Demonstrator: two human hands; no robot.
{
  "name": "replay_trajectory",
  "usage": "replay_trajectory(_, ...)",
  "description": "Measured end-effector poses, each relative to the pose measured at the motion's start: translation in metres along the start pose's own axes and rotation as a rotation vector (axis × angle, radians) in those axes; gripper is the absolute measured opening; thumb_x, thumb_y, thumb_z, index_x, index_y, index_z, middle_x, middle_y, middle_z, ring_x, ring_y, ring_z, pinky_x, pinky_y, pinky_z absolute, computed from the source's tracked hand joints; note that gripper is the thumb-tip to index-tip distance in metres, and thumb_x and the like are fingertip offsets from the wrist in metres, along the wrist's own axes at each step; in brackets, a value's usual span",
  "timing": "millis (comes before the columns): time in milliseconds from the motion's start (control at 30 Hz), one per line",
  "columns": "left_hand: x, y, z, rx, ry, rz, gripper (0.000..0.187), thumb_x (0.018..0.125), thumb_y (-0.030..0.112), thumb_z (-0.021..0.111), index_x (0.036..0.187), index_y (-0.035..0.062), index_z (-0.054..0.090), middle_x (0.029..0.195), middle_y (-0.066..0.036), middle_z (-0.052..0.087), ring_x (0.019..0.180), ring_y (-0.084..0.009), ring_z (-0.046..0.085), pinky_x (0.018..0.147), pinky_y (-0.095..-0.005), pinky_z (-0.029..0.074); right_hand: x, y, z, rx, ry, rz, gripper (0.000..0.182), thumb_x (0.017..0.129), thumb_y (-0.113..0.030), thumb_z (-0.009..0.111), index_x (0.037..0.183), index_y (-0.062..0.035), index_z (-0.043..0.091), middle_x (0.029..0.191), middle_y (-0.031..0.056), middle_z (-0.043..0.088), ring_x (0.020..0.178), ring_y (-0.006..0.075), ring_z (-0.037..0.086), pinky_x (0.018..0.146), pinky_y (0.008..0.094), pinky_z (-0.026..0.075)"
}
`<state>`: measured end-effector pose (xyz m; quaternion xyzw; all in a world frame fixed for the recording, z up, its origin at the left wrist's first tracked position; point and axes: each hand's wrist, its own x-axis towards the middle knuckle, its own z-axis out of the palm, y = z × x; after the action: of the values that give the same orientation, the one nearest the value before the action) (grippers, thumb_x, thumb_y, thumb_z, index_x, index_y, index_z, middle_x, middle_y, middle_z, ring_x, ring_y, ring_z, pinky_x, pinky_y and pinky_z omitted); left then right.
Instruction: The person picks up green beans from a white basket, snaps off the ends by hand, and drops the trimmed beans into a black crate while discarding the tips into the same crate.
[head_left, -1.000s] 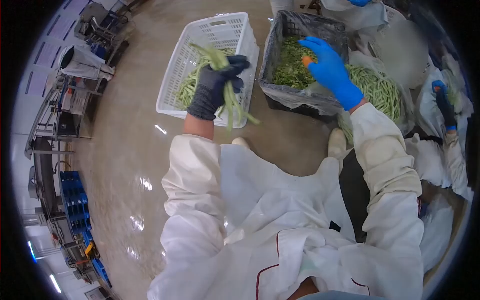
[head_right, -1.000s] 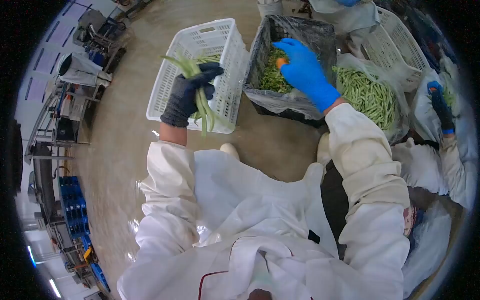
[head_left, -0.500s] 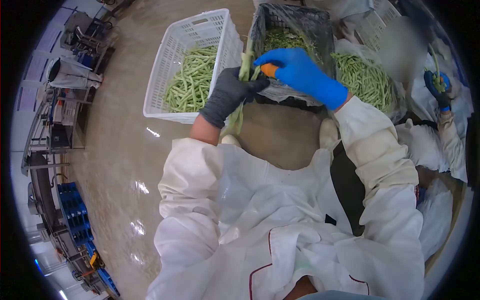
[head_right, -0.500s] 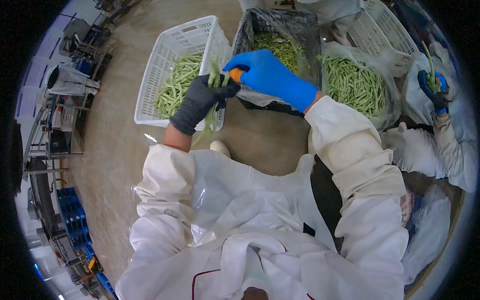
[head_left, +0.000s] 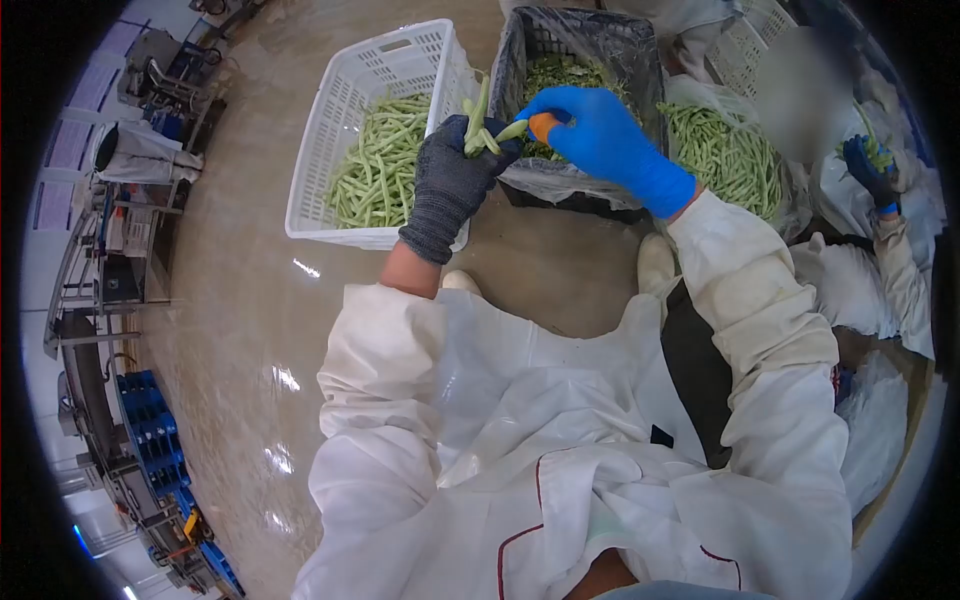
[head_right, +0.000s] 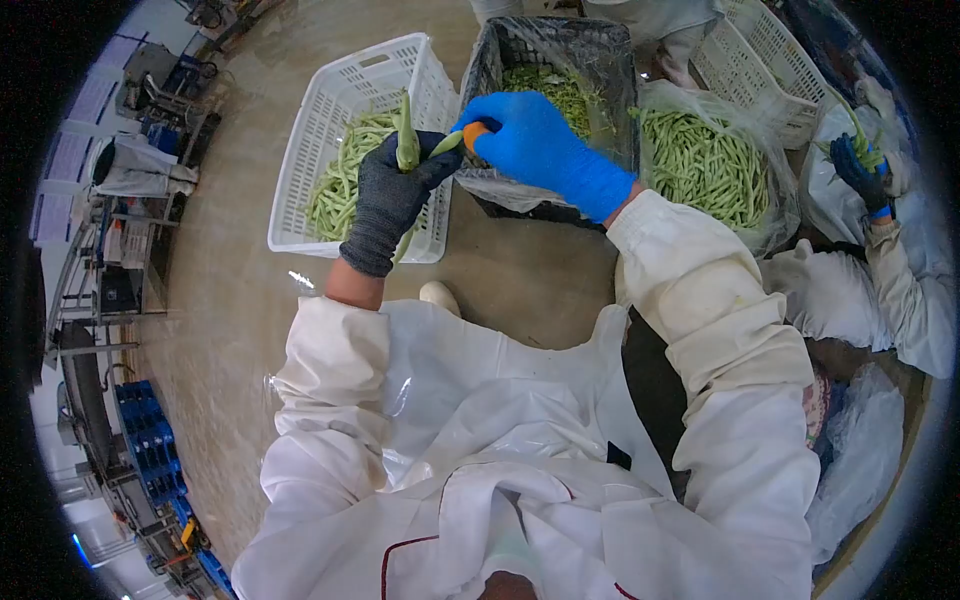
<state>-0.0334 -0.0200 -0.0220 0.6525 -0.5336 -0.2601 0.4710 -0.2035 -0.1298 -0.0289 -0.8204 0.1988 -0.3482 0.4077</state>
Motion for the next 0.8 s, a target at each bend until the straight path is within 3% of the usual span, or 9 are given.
replay_trajectory(133, -0.001, 0.016, -0.003, -0.186, 0.045, -0.001, 0.018, 0.083, 0.013, 0.073, 0.096, 0.0015, 0.069, 0.08, -0.002, 0.066, 0.068, -0.0097, 0.058, 0.065, -0.025, 0.049, 0.002, 0.005, 0.002, 0.492, -0.083, 0.24, 0.022, 0.084, -0.01, 0.058, 0.102, -0.0025, 0.069, 0.082, 0.0075, 0.067, 0.07, 0.012, 0.059, 0.067, 0.0305, 0.05)
replay_trajectory(233, 0.009, 0.009, -0.027, -0.513, 0.215, -0.005, 0.017, 0.086, 0.011, 0.068, 0.1, 0.0008, 0.067, 0.081, -0.003, 0.064, 0.069, -0.0118, 0.058, 0.066, -0.0253, 0.049, -0.001, 0.025, 0.005, -0.019, -0.252, 0.331, 0.025, 0.081, -0.009, 0.059, 0.104, -0.0043, 0.069, 0.085, 0.0104, 0.069, 0.073, 0.0181, 0.063, 0.07, 0.034, 0.051)
replay_trajectory(300, 0.013, 0.0, -0.051, -0.788, 0.295, 0.018, 0.022, 0.09, 0.016, 0.064, 0.107, 0.0007, 0.063, 0.086, -0.004, 0.059, 0.078, -0.0123, 0.057, 0.069, -0.0256, 0.048, -0.006, 0.046, -0.002, -0.385, -0.183, 0.328, 0.027, 0.078, -0.012, 0.061, 0.103, -0.0062, 0.071, 0.087, 0.0166, 0.068, 0.078, 0.029, 0.065, 0.075, 0.0407, 0.052)
replay_trajectory(333, 0.015, -0.003, -0.062, -0.855, 0.318, 0.022, 0.018, 0.088, 0.016, 0.066, 0.101, 0.0024, 0.065, 0.084, -0.004, 0.06, 0.075, -0.0135, 0.058, 0.066, -0.0264, 0.049, -0.007, 0.057, -0.006, -0.569, -0.147, 0.32, 0.028, 0.077, -0.014, 0.062, 0.102, -0.0071, 0.071, 0.087, 0.0197, 0.068, 0.08, 0.0345, 0.066, 0.077, 0.044, 0.052)
replay_trajectory(433, 0.02, -0.014, -0.076, -1.006, 0.383, -0.063, 0.019, 0.087, 0.017, 0.068, 0.101, 0.0043, 0.065, 0.082, -0.004, 0.06, 0.073, -0.0153, 0.059, 0.065, -0.0262, 0.05, -0.008, 0.06, -0.013, -0.614, 0.129, -0.004, 0.034, 0.077, -0.011, 0.06, 0.11, -0.0099, 0.069, 0.093, 0.0201, 0.068, 0.09, 0.0396, 0.064, 0.084, 0.0463, 0.051)
replay_trajectory(467, 0.02, -0.019, -0.071, -1.015, 0.393, -0.089, 0.02, 0.087, 0.018, 0.068, 0.102, 0.0044, 0.065, 0.083, -0.004, 0.06, 0.073, -0.0153, 0.059, 0.065, -0.0261, 0.05, -0.005, 0.058, -0.007, -0.427, 0.081, -0.043, 0.041, 0.077, -0.01, 0.06, 0.118, -0.0094, 0.065, 0.101, 0.0166, 0.069, 0.094, 0.0325, 0.065, 0.087, 0.0424, 0.051)
replay_trajectory(567, 0.019, -0.021, -0.06, -1.008, 0.359, -0.095, 0.02, 0.088, 0.02, 0.068, 0.101, 0.0048, 0.065, 0.084, -0.005, 0.062, 0.072, -0.0163, 0.061, 0.064, -0.027, 0.051, 0.002, 0.03, 0.012, 0.208, -0.186, -0.003, 0.036, 0.083, -0.011, 0.058, 0.118, -0.0031, 0.064, 0.104, 0.0139, 0.07, 0.089, 0.0226, 0.068, 0.082, 0.0357, 0.054)
replay_trajectory(667, 0.02, -0.019, -0.056, -0.98, 0.356, -0.105, 0.021, 0.088, 0.02, 0.068, 0.102, 0.0044, 0.066, 0.086, -0.005, 0.063, 0.072, -0.0169, 0.062, 0.063, -0.0275, 0.052, -0.001, -0.003, 0.014, 0.681, -0.414, 0.492, 0.031, 0.088, -0.006, 0.055, 0.116, 0.0042, 0.064, 0.106, 0.0119, 0.068, 0.089, 0.0166, 0.065, 0.084, 0.0297, 0.053)
replay_trajectory(800, 0.018, -0.016, -0.046, -0.947, 0.375, -0.099, 0.023, 0.088, 0.02, 0.069, 0.104, 0.0043, 0.066, 0.086, -0.006, 0.064, 0.073, -0.0165, 0.064, 0.061, -0.0274, 0.052, -0.002, -0.016, 0.018, 0.677, -0.408, 0.599, 0.027, 0.091, -0.01, 0.054, 0.109, 0.0055, 0.067, 0.095, 0.0109, 0.069, 0.078, 0.0125, 0.063, 0.075, 0.0238, 0.052)
